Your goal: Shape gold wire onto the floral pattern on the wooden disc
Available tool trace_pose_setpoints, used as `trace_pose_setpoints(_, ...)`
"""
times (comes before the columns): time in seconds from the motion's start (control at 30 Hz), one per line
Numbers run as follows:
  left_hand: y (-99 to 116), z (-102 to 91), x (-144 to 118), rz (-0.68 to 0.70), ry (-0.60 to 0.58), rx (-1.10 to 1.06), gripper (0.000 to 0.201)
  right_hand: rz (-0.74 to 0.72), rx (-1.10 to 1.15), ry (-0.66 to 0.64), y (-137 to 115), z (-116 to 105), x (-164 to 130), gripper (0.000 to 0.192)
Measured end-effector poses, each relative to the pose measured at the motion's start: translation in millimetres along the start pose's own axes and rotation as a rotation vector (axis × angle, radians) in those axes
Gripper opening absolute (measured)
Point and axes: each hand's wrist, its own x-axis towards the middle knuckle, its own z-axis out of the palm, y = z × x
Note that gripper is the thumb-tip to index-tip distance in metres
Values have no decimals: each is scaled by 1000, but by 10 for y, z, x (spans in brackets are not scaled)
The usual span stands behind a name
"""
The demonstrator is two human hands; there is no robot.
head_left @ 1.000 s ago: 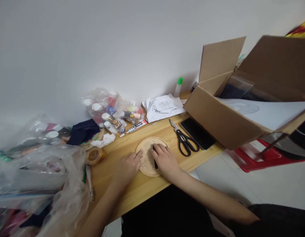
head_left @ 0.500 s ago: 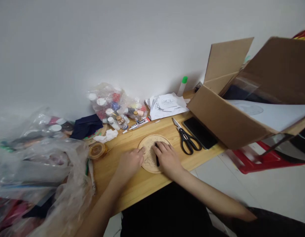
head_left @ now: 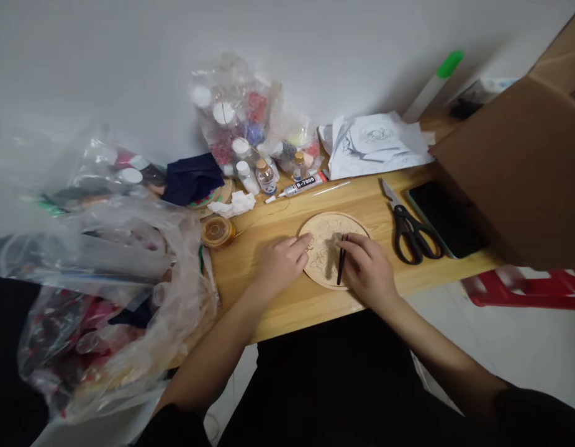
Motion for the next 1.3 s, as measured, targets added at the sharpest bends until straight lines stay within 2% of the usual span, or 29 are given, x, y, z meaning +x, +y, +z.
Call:
trace_pose_setpoints(0.17,-43,58,-13,24,99,-80,38,20,88,16,-5,-39,27,31)
trace_pose_setpoints(0.43,-45,56,-5,95,172,-76,37,103,197,24,-30,-96,61,25)
trace_pose_setpoints(0.57,-48,39,11,127,149,-30,36,78,138,4,-15,-65,56,30)
trace_pose_setpoints(0.77,-56,-13,27,213,136,26,35,57,-3,-59,-6,-16,55,49)
trace_pose_setpoints(1.0,-46,-30,19,221,74,53,34,97,-208,-166,-129,6,102,59)
trace_pose_setpoints(1.1,-46,-32,20,234,90,69,33,98,-251,-185,-153,5,116,60)
trace_pose_setpoints(1.3,-42,10,20,248,167,103,32,82,-172,-163,-111,-10,128,57)
